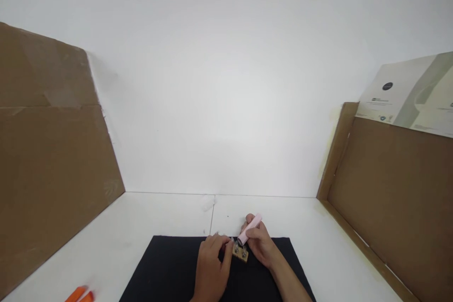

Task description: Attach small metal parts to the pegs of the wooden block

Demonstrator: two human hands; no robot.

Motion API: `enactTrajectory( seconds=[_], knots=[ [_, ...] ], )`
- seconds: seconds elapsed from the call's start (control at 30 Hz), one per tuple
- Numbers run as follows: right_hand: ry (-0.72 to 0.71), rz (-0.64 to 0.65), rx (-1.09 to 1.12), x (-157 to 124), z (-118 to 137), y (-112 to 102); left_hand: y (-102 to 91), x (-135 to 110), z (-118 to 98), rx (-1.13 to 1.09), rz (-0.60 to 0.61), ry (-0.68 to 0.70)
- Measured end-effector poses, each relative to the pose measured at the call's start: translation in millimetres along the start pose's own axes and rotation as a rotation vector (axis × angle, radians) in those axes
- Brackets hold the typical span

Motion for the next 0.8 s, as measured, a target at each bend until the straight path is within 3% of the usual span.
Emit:
enactTrajectory(
  seconds=[0.2, 0.53, 0.8],
  knots=[
    [-0.019, -0.112, -0.019, 2.3, 0.8, -8.0, -1.0, 0.7, -0.2, -0.008, -0.004, -0.007],
    [0.010, 0.017, -0.015, -0.7, -0.9, -1.7, 1.6, 0.6, -0.2, -0.001, 0.036, -0.023],
    [-0.003, -0.138, -0.030, 2.0, 1.2, -12.1, 2.0, 0.6, 1.6, -0.023, 0.045, -0.033]
  ],
)
Point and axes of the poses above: each hand's wrist, its own x-axis towards the middle knuckle, its own y-axis out of the palm, z = x × y, the point moved 9 cm from there along x, towards the middle knuckle, and after that the axes turned 4 degrees about -y, right-handed, at the moved point
